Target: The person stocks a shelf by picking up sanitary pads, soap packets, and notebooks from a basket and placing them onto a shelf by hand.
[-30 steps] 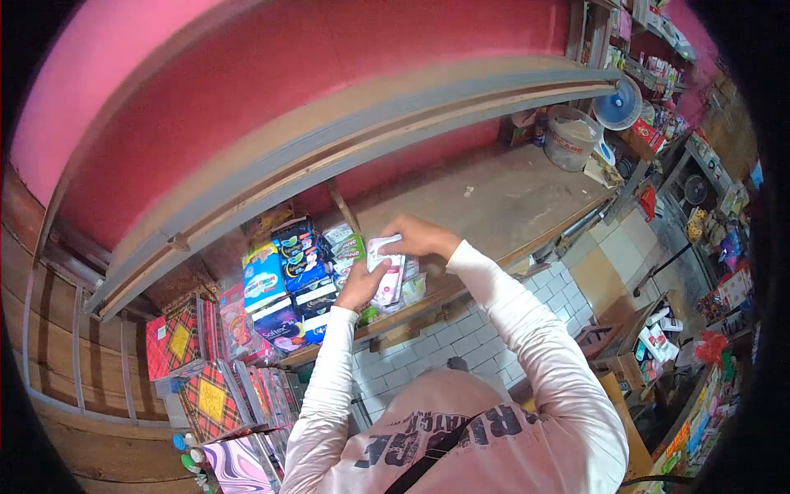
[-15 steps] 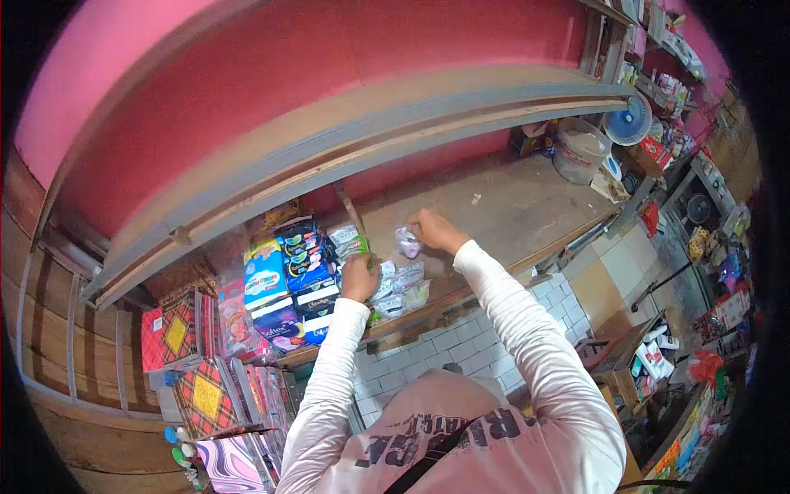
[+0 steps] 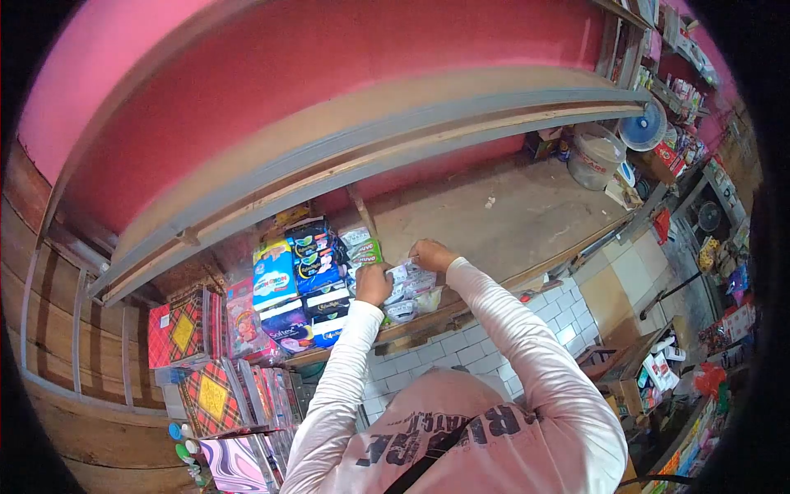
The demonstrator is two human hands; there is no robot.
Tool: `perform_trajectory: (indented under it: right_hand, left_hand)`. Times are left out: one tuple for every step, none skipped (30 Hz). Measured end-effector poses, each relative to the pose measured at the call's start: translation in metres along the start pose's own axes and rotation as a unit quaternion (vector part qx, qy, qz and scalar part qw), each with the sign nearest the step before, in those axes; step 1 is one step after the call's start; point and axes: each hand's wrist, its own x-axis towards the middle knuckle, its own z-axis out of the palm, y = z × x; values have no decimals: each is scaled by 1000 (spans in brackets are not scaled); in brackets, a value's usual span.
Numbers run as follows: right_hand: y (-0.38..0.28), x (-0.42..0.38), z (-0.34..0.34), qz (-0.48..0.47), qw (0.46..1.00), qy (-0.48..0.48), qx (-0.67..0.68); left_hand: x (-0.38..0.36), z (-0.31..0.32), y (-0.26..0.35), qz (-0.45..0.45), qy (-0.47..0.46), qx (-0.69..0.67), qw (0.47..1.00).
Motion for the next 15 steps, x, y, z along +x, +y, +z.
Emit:
perform_trajectory:
  right_hand:
    - [-3, -2, -3, 8, 1000, -5, 8]
    - [-6, -3, -5, 17, 1000, -11, 15]
    - [-4, 0, -3, 9, 1000, -11, 23]
    - [-2, 3, 0, 3, 999, -10, 31]
    - [1, 5, 2, -3, 999, -9, 39]
    - [-3, 3, -1, 7, 999, -18, 34]
    - [-7, 1, -5, 18, 999, -27, 29]
    - [-11, -1, -7, 28, 999, -35, 23]
    - [-9, 0, -4, 33, 999, -27, 30]
    - [-7, 1, -1, 39, 998, -19, 36]
    - [-4, 1, 1, 45, 998, -9, 43]
    - [-5, -3, 1, 37, 999, 7, 30]
    - [-5, -7, 0, 30, 999, 23, 18]
    - [-5, -12, 0, 24, 999, 39, 5]
    - [-7, -18, -3, 34, 997, 64, 16]
  left_hand:
    - [0, 0, 0, -2, 3, -9, 1000]
    - [0, 0, 0, -3, 6, -18, 1000]
    - [0, -2, 0, -5, 9, -27, 1000]
    - [0, -4, 1, -6, 3, -23, 1000]
    - [1, -6, 1, -6, -3, -19, 1000]
    - [1, -8, 1, -6, -9, -16, 1000]
    - [1, -7, -2, -1, 0, -32, 999]
    - [1, -4, -6, 4, 9, -49, 999]
    - [0, -7, -5, 9, 17, -65, 998]
    - [-1, -11, -4, 7, 20, -73, 997]
    - [-2, -15, -4, 5, 22, -80, 997]
    - [-2, -19, -2, 4, 24, -87, 996]
    - [-3, -17, -3, -7, 32, -78, 996]
    - [-6, -19, -4, 2, 44, -90, 995]
    - [-9, -25, -1, 12, 55, -102, 993]
